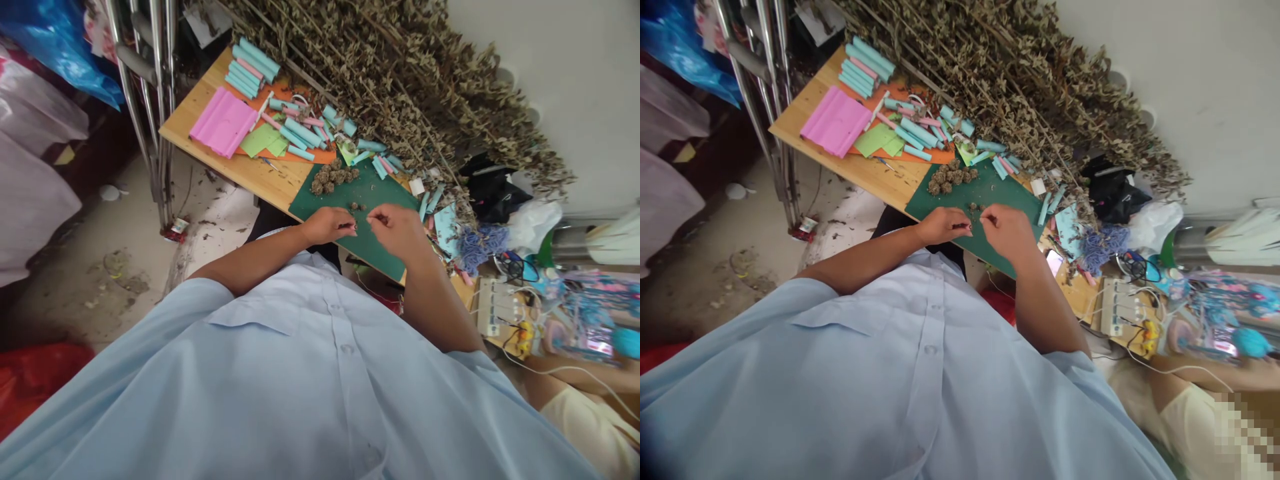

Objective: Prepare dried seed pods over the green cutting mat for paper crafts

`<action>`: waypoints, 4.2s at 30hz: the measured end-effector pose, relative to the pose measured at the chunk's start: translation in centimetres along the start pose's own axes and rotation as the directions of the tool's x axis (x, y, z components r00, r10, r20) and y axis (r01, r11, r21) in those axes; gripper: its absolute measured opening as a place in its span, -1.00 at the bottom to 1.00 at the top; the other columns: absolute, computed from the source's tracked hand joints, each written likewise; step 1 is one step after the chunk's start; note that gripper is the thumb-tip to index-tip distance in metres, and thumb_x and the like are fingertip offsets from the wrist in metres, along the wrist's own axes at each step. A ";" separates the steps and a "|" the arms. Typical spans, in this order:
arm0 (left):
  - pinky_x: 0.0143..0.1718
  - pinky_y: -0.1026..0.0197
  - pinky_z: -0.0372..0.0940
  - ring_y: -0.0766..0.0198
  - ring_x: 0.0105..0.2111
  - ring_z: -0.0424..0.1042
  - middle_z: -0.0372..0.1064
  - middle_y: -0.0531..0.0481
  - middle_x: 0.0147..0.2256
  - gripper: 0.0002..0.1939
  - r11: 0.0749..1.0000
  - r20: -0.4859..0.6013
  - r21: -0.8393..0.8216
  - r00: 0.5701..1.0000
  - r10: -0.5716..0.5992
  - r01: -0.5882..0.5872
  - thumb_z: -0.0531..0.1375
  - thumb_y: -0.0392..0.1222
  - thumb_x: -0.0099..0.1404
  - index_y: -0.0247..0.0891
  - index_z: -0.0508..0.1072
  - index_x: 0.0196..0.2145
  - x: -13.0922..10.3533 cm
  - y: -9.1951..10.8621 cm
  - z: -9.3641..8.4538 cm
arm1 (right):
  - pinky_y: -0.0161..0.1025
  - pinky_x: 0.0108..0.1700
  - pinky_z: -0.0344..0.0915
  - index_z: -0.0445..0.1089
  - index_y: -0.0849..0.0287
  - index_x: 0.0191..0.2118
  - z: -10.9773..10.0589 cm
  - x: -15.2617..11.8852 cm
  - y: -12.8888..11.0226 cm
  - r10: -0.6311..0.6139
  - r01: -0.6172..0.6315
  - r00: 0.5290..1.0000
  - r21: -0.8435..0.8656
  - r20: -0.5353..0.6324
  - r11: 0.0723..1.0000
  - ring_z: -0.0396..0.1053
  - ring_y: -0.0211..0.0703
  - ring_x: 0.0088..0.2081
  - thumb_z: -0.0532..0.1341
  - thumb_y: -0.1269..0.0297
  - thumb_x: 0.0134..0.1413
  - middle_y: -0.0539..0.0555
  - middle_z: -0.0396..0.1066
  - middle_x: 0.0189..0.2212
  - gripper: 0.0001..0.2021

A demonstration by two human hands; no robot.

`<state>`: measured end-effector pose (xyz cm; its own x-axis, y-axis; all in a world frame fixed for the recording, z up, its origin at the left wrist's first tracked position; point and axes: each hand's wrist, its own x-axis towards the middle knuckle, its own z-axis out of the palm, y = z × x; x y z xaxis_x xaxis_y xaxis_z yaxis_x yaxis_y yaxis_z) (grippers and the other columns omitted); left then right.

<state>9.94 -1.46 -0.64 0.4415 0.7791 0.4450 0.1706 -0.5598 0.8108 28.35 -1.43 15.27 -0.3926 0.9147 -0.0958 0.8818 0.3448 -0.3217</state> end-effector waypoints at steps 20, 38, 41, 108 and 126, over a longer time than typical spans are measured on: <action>-0.17 0.23 0.33 0.21 -0.20 0.55 0.57 -0.12 -0.25 -0.63 0.999 0.011 0.009 0.999 0.039 -0.039 0.16 0.07 0.54 -0.23 0.64 -0.15 -0.1 -0.1 -0.3 | -0.07 -0.09 0.43 0.60 0.11 -0.13 3.0 -1.4 1.5 -0.284 0.285 0.958 -0.048 0.039 0.957 0.56 0.05 -0.12 0.16 0.35 0.30 0.17 0.64 -0.16 -0.77; -0.04 0.18 0.41 0.17 -0.11 0.58 0.61 -0.17 -0.14 -0.70 1.000 0.022 0.001 1.000 -0.021 0.021 0.20 0.00 0.51 -0.24 0.64 -0.06 -0.2 0.7 -1.0 | -0.04 -0.05 0.47 0.58 0.05 -0.17 4.1 -1.9 2.6 -0.040 0.082 0.967 0.162 -0.250 0.983 0.54 0.01 -0.18 0.20 0.23 0.30 0.13 0.61 -0.23 -0.82; -0.02 0.18 0.42 0.18 -0.10 0.59 0.62 -0.18 -0.11 -0.69 1.000 0.006 -0.012 1.000 -0.019 0.019 0.20 -0.01 0.52 -0.25 0.63 -0.02 -0.3 0.5 -0.9 | -0.01 0.03 0.50 0.58 0.02 -0.11 4.8 -2.2 1.8 -0.041 0.112 0.952 0.223 -0.302 0.968 0.56 0.02 -0.09 0.17 0.22 0.34 0.15 0.63 -0.14 -0.79; -0.12 0.23 0.38 0.21 -0.19 0.55 0.58 -0.15 -0.23 -0.59 0.999 -0.017 0.036 1.000 -0.007 0.008 0.11 0.08 0.57 -0.28 0.60 -0.18 -0.1 0.7 -0.8 | -0.02 0.04 0.48 0.58 0.11 -0.07 4.8 -0.3 3.0 -0.346 0.349 0.932 0.017 -0.110 0.937 0.55 0.07 -0.04 0.10 0.32 0.40 0.21 0.62 -0.09 -0.73; -0.10 0.18 0.38 0.17 -0.16 0.55 0.58 -0.16 -0.22 -0.58 1.000 -0.019 0.005 1.000 0.018 -0.018 0.07 0.06 0.58 -0.27 0.61 -0.16 0.2 0.2 -0.2 | -0.08 0.01 0.39 0.50 0.14 -0.14 2.2 0.0 1.9 -0.360 0.371 0.927 -0.112 0.105 0.922 0.51 0.05 -0.05 0.07 0.35 0.41 0.23 0.59 -0.12 -0.77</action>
<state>9.93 -1.39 -0.29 0.4277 0.7740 0.4669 0.1671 -0.5754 0.8007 29.44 -1.22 12.59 -0.7090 0.7015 -0.0722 0.6965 0.6807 -0.2269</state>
